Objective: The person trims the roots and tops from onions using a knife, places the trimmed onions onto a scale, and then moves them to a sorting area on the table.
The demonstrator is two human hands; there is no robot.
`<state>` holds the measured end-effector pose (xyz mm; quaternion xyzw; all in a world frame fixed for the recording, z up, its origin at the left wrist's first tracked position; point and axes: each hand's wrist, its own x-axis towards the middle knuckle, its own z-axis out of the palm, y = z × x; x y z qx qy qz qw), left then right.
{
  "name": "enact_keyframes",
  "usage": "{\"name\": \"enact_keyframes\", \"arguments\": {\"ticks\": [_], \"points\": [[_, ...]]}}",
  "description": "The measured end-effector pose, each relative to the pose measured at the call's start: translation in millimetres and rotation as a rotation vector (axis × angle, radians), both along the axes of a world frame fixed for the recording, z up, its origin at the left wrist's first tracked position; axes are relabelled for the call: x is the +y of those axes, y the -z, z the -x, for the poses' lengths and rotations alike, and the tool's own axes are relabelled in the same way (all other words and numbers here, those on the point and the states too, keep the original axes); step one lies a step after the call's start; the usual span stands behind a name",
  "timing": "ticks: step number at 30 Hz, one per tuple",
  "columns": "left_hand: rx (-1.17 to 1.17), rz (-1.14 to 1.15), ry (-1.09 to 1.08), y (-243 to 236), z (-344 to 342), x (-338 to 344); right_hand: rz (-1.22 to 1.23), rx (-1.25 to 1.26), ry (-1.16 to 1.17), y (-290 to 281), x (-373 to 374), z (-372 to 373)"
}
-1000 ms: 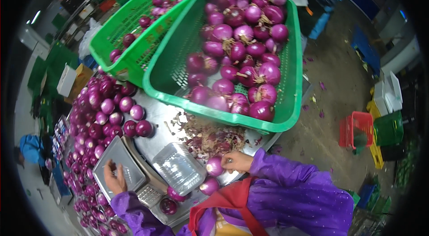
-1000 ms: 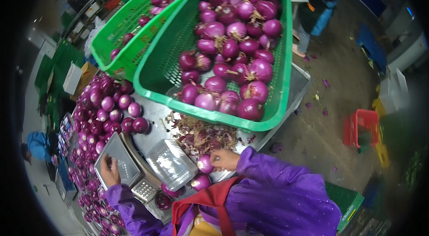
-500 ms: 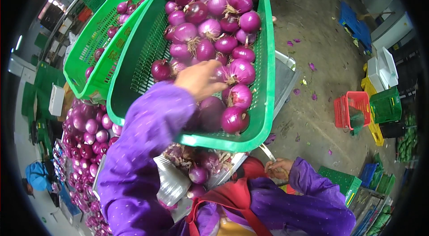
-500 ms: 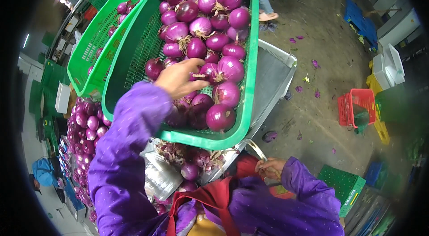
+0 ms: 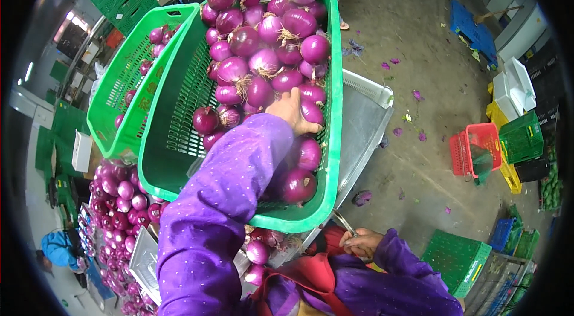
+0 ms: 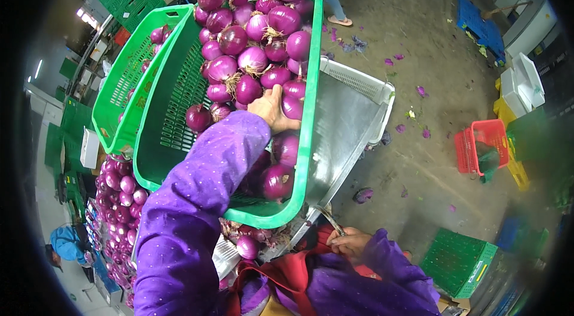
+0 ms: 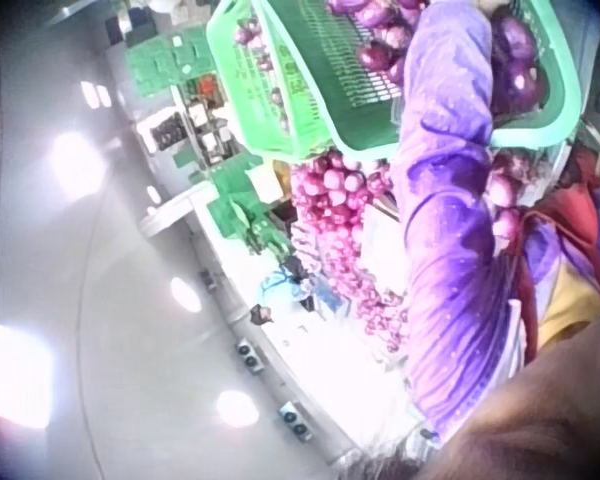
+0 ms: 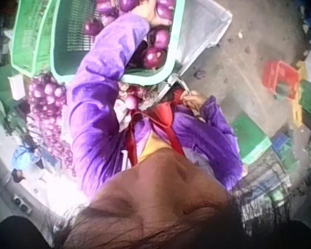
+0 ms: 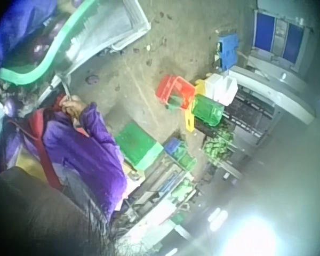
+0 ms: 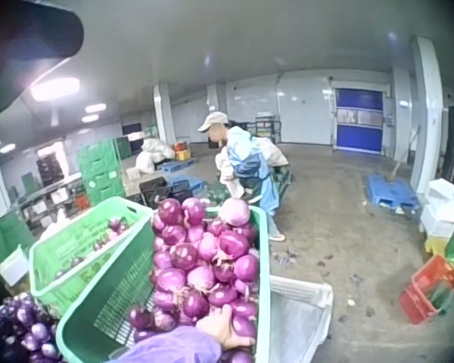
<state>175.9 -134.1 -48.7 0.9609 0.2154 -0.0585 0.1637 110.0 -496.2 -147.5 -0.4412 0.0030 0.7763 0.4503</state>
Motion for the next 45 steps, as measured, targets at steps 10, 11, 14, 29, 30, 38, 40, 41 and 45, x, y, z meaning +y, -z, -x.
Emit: {"name": "enact_keyframes", "arguments": {"ticks": [10,11,14,29,30,38,40,41,45], "points": [[-0.825,1.166,-0.19,-76,146,34,-0.24,-0.296,-0.238,-2,15,25],[-0.975,1.415,-0.224,-76,163,24,-0.316,-0.385,-0.257,-2,20,27],[-1.197,1.601,-0.187,-85,225,-10,-0.432,-0.625,-0.384,-20,43,31],[-1.476,1.463,-0.702,2,398,-106,-1.076,-1.542,-0.268,-137,203,128],[-1.474,1.361,-0.656,-1,396,-107,-1.073,-1.542,-0.269,-137,207,132],[-1.481,1.13,-0.734,-13,394,-114,-1.039,-1.549,-0.341,-112,213,137],[-1.485,1.22,-0.768,-6,396,-116,-0.985,-1.525,-0.355,-98,199,131],[-1.472,1.217,-0.724,3,397,-114,-0.997,-1.539,-0.34,-96,197,129],[-1.47,1.471,-0.821,7,395,-115,-1.096,-1.566,-0.33,-105,201,126]]}}
